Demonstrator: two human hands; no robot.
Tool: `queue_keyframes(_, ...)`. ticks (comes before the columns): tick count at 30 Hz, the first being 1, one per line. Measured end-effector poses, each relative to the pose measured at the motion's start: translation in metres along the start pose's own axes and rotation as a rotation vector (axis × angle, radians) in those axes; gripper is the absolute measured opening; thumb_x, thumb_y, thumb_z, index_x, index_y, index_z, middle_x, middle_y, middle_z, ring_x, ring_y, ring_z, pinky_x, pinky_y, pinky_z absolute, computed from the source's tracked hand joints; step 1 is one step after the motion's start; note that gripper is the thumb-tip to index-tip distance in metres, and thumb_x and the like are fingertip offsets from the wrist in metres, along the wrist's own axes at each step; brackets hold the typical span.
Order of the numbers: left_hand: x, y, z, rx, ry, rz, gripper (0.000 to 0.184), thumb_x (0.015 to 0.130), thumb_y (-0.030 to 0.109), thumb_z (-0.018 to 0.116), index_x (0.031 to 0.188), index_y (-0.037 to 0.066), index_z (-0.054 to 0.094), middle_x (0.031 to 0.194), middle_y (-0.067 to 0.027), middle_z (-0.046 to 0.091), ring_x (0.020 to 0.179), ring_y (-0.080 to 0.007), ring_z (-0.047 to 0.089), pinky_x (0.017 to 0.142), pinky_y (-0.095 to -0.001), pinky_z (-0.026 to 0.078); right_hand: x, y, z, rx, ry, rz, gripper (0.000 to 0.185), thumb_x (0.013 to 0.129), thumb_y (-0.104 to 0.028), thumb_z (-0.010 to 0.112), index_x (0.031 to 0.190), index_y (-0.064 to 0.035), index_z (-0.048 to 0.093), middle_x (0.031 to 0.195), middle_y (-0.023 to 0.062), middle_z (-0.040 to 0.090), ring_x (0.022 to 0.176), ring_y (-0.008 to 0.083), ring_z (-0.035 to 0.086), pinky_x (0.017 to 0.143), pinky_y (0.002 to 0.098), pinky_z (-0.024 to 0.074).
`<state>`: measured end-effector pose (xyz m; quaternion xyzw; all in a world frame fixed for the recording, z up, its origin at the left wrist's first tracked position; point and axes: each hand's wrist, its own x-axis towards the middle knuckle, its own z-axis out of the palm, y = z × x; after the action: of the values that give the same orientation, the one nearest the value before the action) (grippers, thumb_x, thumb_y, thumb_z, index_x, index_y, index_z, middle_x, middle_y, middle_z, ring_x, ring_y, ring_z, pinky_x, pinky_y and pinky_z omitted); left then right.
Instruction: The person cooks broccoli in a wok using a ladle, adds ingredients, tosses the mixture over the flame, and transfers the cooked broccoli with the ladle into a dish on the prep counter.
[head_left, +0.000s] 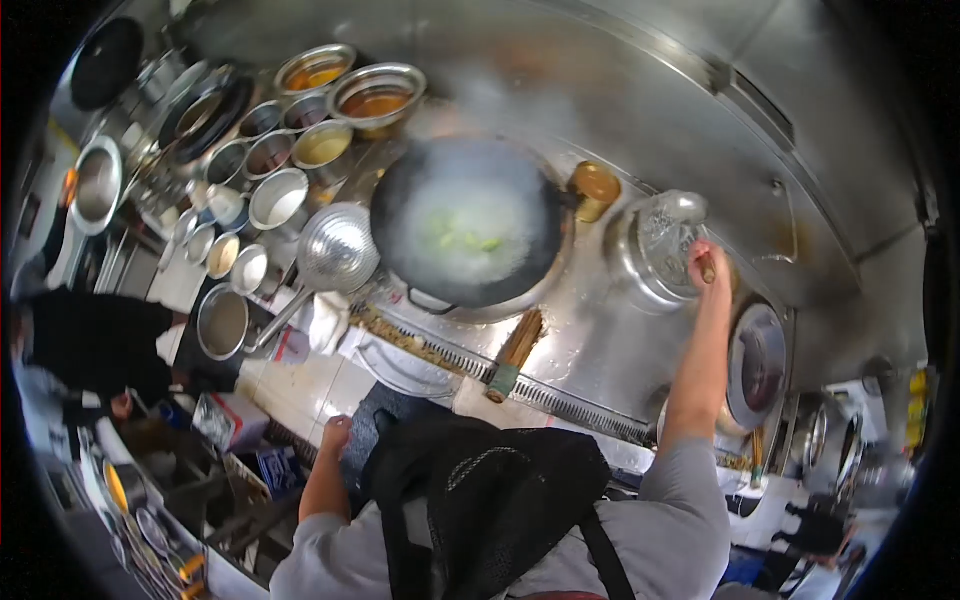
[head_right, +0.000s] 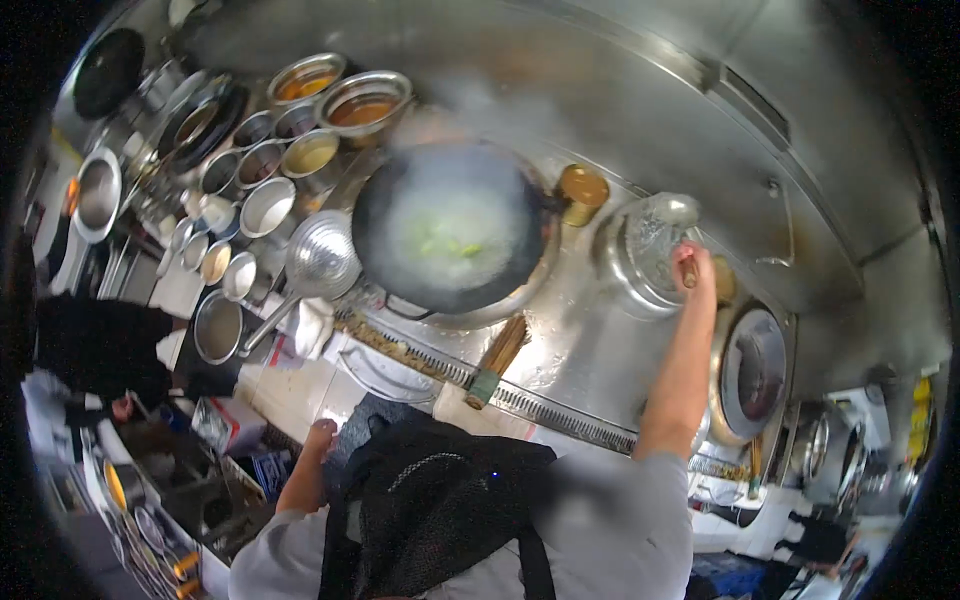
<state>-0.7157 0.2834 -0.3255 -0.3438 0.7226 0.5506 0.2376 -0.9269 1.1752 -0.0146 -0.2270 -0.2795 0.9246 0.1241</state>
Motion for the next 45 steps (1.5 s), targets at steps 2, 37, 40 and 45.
queue_keyframes(2, 0.003, -0.01, -0.001, -0.009, -0.027, 0.005, 0.027, 0.092, 0.023, 0.065, 0.11, 0.002, 0.069, 0.067, -0.0029, 0.061, 0.05, -0.0124, 0.055, 0.04, -0.0285, 0.039, 0.002, 0.004, 0.019, -0.421, 0.092, -0.018, 0.013, 0.093, -0.005, 0.056, 0.081, -0.0047, 0.051, 0.061, 0.0028, 0.052, 0.052, 0.0156, 0.054, 0.046, 0.029, 0.0452)
queue_keyframes(37, 0.012, -0.057, -0.033, 0.043, 0.001, -0.084, 0.023, 0.091, 0.024, 0.063, 0.098, 0.004, 0.072, 0.069, -0.0052, 0.062, 0.055, -0.015, 0.057, 0.045, -0.0315, 0.044, -0.034, 0.133, 0.09, -1.341, 0.17, -0.396, 0.017, 0.096, -0.01, 0.061, 0.108, 0.0028, 0.059, 0.059, 0.0018, 0.053, 0.046, 0.0128, 0.05, 0.044, 0.0308, 0.0438)
queue_keyframes(40, 0.0, -0.054, -0.048, 0.006, -0.005, -0.145, 0.024, 0.09, 0.022, 0.063, 0.105, 0.005, 0.068, 0.072, -0.0047, 0.063, 0.054, -0.015, 0.057, 0.043, -0.0312, 0.043, -0.097, 0.175, 0.073, -1.537, 0.188, -0.523, 0.046, 0.096, -0.011, 0.063, 0.139, 0.0013, 0.053, 0.06, 0.003, 0.055, 0.047, 0.0125, 0.052, 0.042, 0.0331, 0.0414)
queue_keyframes(45, 0.039, -0.066, -0.087, 0.12, -0.143, -0.194, 0.028, 0.09, 0.024, 0.065, 0.11, 0.003, 0.067, 0.072, -0.0061, 0.063, 0.053, -0.0156, 0.057, 0.039, -0.0325, 0.04, -0.244, 0.203, 0.092, -1.684, 0.249, -0.376, 0.059, 0.096, -0.014, 0.066, 0.151, -0.0034, 0.048, 0.069, 0.0095, 0.064, 0.055, 0.0152, 0.06, 0.052, 0.0324, 0.0481)
